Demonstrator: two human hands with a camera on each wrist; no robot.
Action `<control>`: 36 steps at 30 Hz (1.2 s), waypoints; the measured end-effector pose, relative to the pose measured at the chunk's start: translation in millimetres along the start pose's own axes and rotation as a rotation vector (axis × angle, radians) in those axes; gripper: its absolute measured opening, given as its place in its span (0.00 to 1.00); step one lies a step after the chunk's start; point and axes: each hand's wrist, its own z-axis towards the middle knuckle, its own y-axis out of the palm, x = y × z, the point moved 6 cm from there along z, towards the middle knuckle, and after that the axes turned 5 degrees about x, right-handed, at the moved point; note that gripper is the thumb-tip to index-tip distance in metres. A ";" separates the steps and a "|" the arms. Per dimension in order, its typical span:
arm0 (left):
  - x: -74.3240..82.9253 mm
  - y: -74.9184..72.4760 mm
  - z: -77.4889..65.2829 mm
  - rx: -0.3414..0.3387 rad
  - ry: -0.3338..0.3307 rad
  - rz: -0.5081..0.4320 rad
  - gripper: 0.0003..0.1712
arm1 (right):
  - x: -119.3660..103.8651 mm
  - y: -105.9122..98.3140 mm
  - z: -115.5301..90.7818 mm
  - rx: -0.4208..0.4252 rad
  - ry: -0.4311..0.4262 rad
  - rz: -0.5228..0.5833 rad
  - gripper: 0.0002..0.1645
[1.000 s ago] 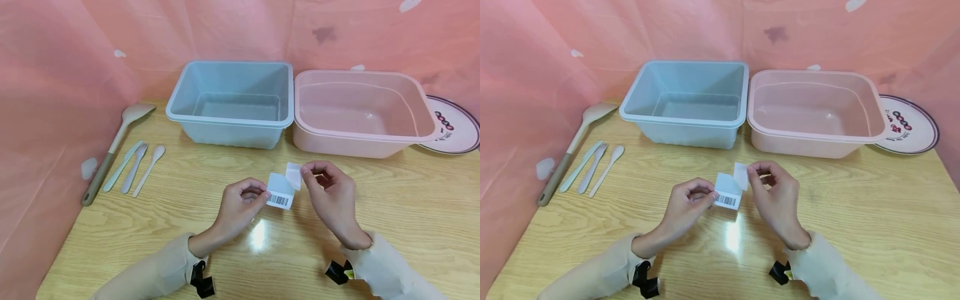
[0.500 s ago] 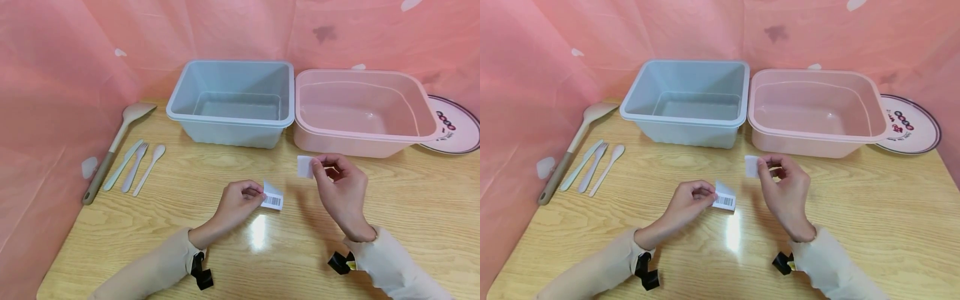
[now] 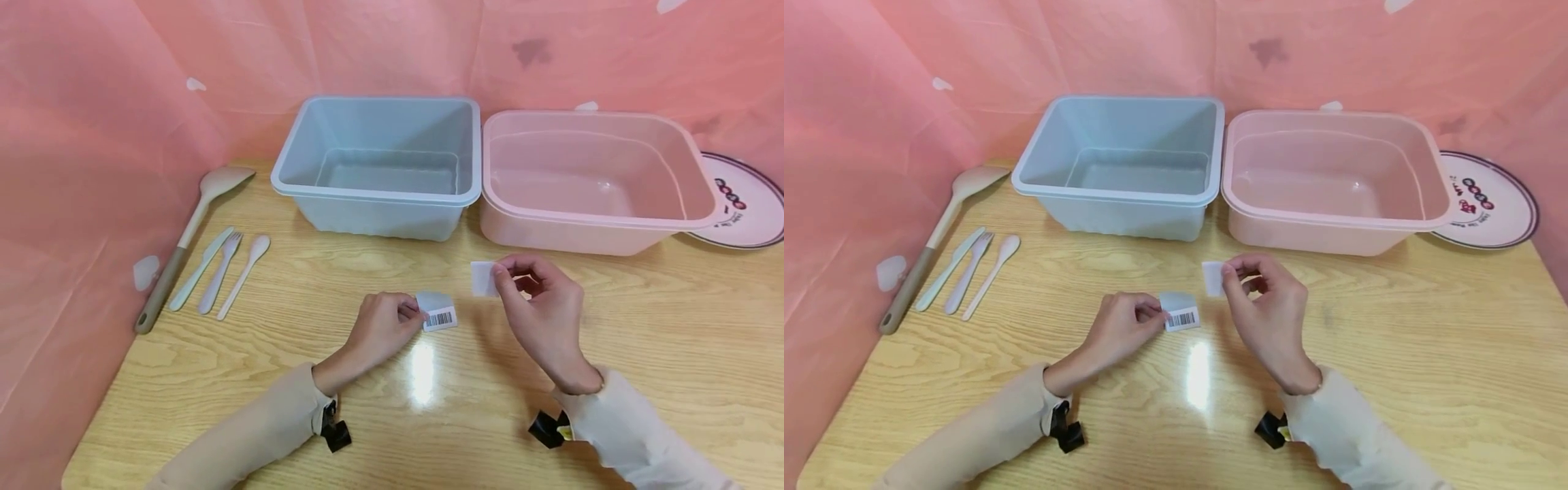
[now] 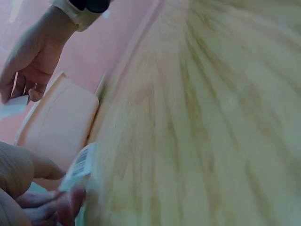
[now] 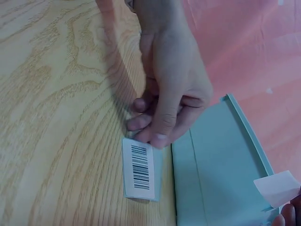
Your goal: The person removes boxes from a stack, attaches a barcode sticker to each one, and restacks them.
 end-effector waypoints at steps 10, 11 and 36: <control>50.5 -33.8 -3.2 0.150 0.273 -0.329 0.05 | -11.3 3.7 -4.6 0.043 -0.254 -0.005 0.02; 57.0 -34.8 -3.9 0.139 0.280 -0.385 0.05 | -12.9 4.1 -5.2 0.047 -0.288 -0.009 0.03; 65.5 -19.4 4.3 0.022 -0.183 -0.880 0.11 | -40.9 15.1 -26.0 0.133 -0.700 0.158 0.18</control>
